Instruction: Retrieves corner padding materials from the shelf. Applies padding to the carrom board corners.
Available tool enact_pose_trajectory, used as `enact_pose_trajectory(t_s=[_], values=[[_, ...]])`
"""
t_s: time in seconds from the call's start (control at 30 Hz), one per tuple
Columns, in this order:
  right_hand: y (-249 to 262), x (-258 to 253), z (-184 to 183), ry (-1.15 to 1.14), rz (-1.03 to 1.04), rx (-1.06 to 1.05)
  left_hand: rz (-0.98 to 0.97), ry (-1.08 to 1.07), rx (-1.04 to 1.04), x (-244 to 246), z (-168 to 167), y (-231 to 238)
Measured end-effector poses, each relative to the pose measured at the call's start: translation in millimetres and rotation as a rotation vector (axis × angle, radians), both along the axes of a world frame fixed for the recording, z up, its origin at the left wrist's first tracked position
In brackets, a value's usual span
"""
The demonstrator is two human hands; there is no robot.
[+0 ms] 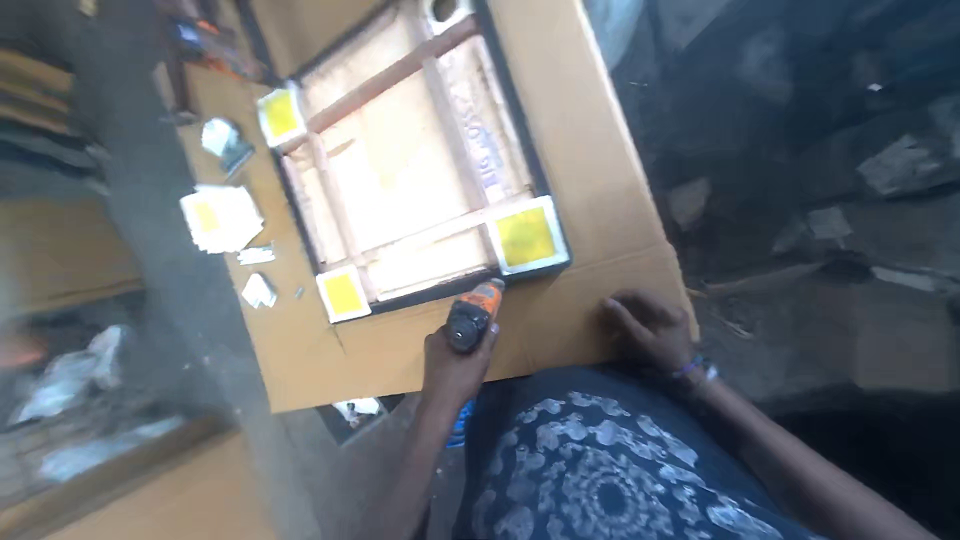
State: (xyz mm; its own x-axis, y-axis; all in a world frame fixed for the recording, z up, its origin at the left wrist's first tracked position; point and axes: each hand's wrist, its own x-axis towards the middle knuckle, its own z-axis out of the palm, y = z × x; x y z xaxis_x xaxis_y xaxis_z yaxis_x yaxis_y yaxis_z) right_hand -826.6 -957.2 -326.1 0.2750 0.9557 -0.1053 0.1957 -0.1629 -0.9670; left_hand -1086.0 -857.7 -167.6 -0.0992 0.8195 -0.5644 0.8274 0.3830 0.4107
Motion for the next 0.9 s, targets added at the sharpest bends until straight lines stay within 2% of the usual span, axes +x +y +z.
enact_pose_trajectory(t_s=[0.1, 0.27, 0.33, 0.43, 0.5, 0.57, 0.63, 0.67, 0.73, 0.8, 0.83, 0.9], values=[[-2.5, -3.7, 0.7, -0.031, 0.001, 0.015, 0.118, 0.08, -0.001, -61.1, 10.7, -6.6], [-0.5, -5.4, -26.4, -0.239, -0.037, 0.088, 0.465, 0.357, -0.072, -232.7, 21.6, 8.5], [1.7, -10.2, -31.1, -0.304, -0.07, 0.099, 0.438, 0.384, -0.09, -293.6, 11.5, 20.8], [-0.2, -15.6, -24.8, -0.305, -0.146, 0.038, 0.267, 0.425, 0.014, -363.5, -32.7, 44.6], [-17.2, -34.0, -11.3, -0.303, -0.288, 0.009, 0.155, 0.442, -0.031, -385.0, -47.0, 56.3], [-42.2, -63.3, 3.6, -0.345, -0.405, 0.01, 0.049, 0.52, -0.113, -385.8, -38.3, 74.3], [-68.1, -105.0, 17.9, -0.432, -0.474, 0.082, 0.025, 0.518, 0.019, -380.8, -28.7, 101.3], [-84.9, -125.6, 25.2, -0.465, -0.462, 0.093, -0.01, 0.469, 0.13, -381.4, -34.3, 110.5], [-110.0, -165.5, 35.2, -0.52, -0.391, 0.082, -0.157, 0.302, 0.309, -393.0, -66.2, 136.7], [-131.1, -197.6, 49.0, -0.643, -0.291, 0.029, -0.27, 0.236, 0.327, -403.8, -95.2, 156.4], [-142.9, -210.8, 59.2, -0.703, -0.254, -0.003, -0.308, 0.237, 0.327, -406.9, -95.6, 157.1], [-162.7, -230.9, 74.3, -0.793, -0.283, -0.031, -0.37, 0.21, 0.336, -402.5, -74.1, 150.9]])
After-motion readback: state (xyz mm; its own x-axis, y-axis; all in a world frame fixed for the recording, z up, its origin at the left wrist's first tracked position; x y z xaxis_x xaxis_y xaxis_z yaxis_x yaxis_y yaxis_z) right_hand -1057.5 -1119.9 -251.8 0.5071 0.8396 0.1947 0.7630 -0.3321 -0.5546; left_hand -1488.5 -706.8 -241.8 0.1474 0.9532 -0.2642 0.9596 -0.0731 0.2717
